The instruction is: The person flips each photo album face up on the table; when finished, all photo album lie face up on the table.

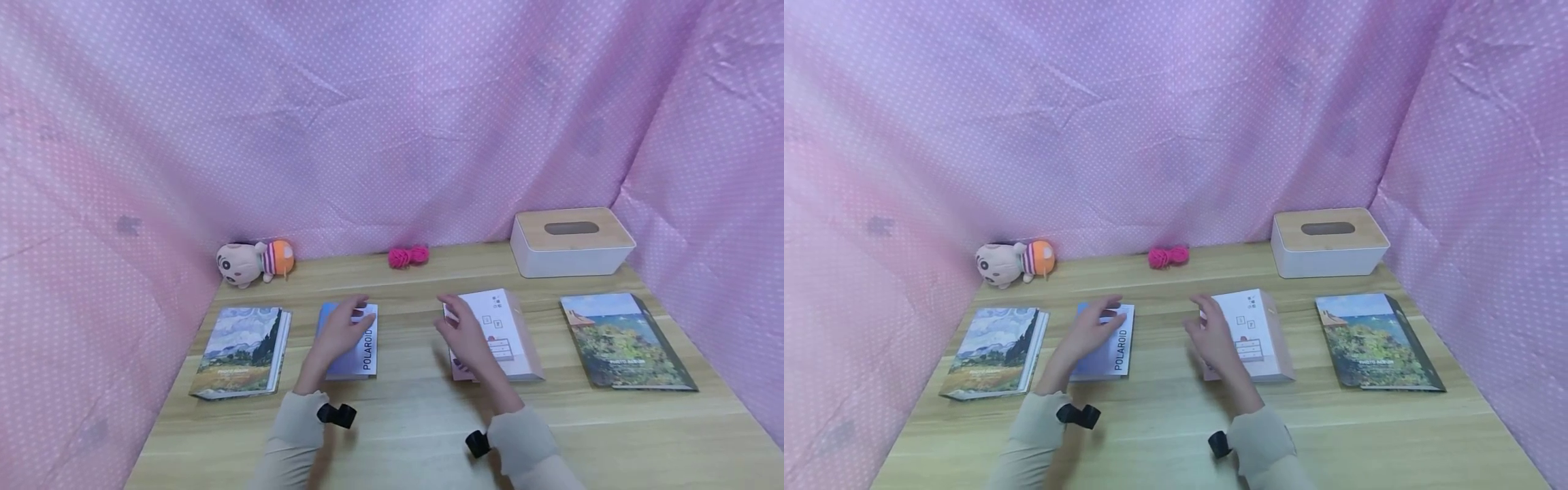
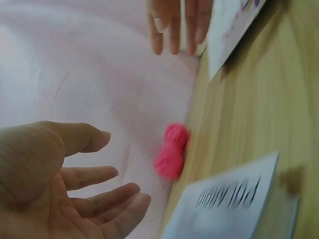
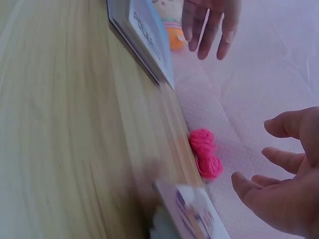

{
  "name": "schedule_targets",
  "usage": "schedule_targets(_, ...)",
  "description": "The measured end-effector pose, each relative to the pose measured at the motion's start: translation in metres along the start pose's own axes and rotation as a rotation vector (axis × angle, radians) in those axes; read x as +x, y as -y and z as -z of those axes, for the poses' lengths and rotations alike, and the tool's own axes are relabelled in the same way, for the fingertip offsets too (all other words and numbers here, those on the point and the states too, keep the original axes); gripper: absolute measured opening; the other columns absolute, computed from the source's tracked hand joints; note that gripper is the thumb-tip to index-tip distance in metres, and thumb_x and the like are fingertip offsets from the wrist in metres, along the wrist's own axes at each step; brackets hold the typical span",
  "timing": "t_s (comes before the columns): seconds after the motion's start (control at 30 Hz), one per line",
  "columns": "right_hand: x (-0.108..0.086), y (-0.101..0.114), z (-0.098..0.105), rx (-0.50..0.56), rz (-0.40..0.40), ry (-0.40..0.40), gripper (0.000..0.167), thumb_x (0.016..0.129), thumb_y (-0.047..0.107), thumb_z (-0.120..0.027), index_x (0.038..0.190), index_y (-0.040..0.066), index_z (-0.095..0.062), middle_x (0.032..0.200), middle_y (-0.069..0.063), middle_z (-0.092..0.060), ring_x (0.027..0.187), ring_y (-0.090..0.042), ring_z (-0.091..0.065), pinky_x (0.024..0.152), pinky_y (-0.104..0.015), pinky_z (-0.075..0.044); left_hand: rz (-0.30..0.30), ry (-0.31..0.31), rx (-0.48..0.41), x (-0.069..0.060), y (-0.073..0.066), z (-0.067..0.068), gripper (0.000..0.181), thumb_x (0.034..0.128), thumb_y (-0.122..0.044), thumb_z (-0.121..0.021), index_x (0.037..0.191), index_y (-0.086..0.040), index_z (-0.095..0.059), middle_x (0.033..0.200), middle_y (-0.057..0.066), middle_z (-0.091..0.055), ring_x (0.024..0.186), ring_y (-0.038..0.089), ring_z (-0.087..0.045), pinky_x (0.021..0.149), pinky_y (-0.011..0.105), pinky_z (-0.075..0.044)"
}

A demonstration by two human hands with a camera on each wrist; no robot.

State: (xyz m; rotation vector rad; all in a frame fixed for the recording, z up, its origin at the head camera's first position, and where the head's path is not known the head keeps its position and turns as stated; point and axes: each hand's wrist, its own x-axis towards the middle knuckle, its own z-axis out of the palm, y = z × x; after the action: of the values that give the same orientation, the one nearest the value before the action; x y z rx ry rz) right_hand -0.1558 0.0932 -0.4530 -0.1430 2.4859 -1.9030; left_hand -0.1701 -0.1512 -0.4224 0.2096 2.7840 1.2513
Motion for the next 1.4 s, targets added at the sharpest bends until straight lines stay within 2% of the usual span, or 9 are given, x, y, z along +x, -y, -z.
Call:
schedule_targets(0.2,-0.008,-0.001,0.030,-0.047,-0.009,-0.059,0.049,0.093,0.007,-0.058,0.139,-0.002,-0.043,0.154,-0.023,-0.024,0.138,-0.042,-0.032,0.111,-0.045,-0.035,-0.055,0.077,-0.077,0.003,-0.012,-0.028,0.050,0.0942,-0.020,-0.059,0.140,-0.007,-0.045,0.131,0.018,-0.055,0.114,0.029,-0.057,0.094,0.043,-0.050)
schedule_targets(0.37,-0.014,-0.014,0.049,-0.106,-0.044,-0.103,0.049,0.093,0.007,-0.058,0.139,0.000,-0.044,0.154,-0.022,-0.024,0.139,-0.040,-0.030,0.112,-0.047,-0.033,-0.042,0.165,-0.123,0.004,-0.019,-0.052,0.054,0.0952,-0.024,-0.058,0.144,-0.009,-0.040,0.134,0.018,-0.053,0.117,0.029,-0.056,0.095,0.044,-0.050)
schedule_targets(0.5,-0.022,-0.018,0.064,-0.190,-0.084,-0.107,0.052,0.092,0.008,-0.058,0.141,0.000,-0.040,0.155,-0.025,-0.020,0.137,-0.044,-0.030,0.111,-0.051,-0.033,-0.023,0.217,-0.147,0.004,-0.024,-0.076,0.059,0.0945,-0.025,-0.060,0.145,-0.007,-0.037,0.133,0.017,-0.053,0.117,0.027,-0.056,0.097,0.043,-0.049)
schedule_targets(0.63,-0.030,-0.026,0.083,-0.278,-0.129,-0.124,0.059,0.092,0.010,-0.059,0.145,0.000,-0.035,0.155,-0.026,-0.018,0.139,-0.046,-0.025,0.113,-0.054,-0.027,-0.009,0.253,-0.157,0.004,-0.030,-0.098,0.062,0.0921,-0.024,-0.062,0.145,-0.003,-0.036,0.130,0.016,-0.055,0.116,0.026,-0.056,0.098,0.041,-0.048)
schedule_targets(0.73,-0.036,-0.034,0.098,-0.299,-0.149,-0.120,0.063,0.093,0.012,-0.059,0.147,-0.001,-0.030,0.154,-0.027,-0.020,0.140,-0.047,-0.023,0.113,-0.056,-0.025,0.005,0.267,-0.161,0.005,-0.036,-0.110,0.065,0.0906,-0.024,-0.064,0.145,-0.001,-0.036,0.128,0.015,-0.055,0.115,0.027,-0.055,0.099,0.042,-0.047)
schedule_targets(0.9,-0.043,-0.048,0.115,-0.270,-0.200,-0.042,0.065,0.095,0.015,-0.058,0.148,-0.002,-0.025,0.151,-0.031,-0.023,0.136,-0.049,-0.029,0.111,-0.056,-0.029,0.043,0.295,-0.160,0.006,-0.042,-0.123,0.067,0.0900,-0.027,-0.066,0.145,-0.003,-0.036,0.128,0.010,-0.056,0.114,0.022,-0.056,0.098,0.039,-0.048)
schedule_targets(1.1,-0.048,-0.055,0.121,-0.261,-0.274,0.036,0.070,0.096,0.027,-0.057,0.150,-0.002,-0.022,0.153,-0.029,-0.022,0.139,-0.046,-0.025,0.112,-0.056,-0.026,0.040,0.298,-0.194,0.007,-0.044,-0.135,0.046,0.0891,-0.018,-0.067,0.131,-0.007,-0.052,0.117,0.005,-0.063,0.099,0.014,-0.063,0.086,0.029,-0.053)
schedule_targets(1.23,-0.050,-0.055,0.120,-0.271,-0.292,0.060,0.073,0.095,0.031,-0.058,0.151,0.001,-0.021,0.154,-0.028,-0.020,0.140,-0.046,-0.021,0.113,-0.056,-0.023,0.051,0.267,-0.155,0.009,-0.044,-0.141,0.045,0.0901,-0.016,-0.066,0.132,-0.009,-0.053,0.111,0.000,-0.064,0.091,0.007,-0.061,0.079,0.024,-0.053)
schedule_targets(1.4,-0.049,-0.055,0.119,-0.279,-0.295,0.053,0.071,0.095,0.034,-0.059,0.152,0.010,-0.024,0.156,-0.024,-0.020,0.142,-0.044,-0.020,0.113,-0.056,-0.023,0.072,0.257,-0.134,0.010,-0.045,-0.144,0.051,0.0901,-0.015,-0.066,0.138,-0.006,-0.049,0.109,0.001,-0.062,0.088,0.007,-0.060,0.077,0.024,-0.053)
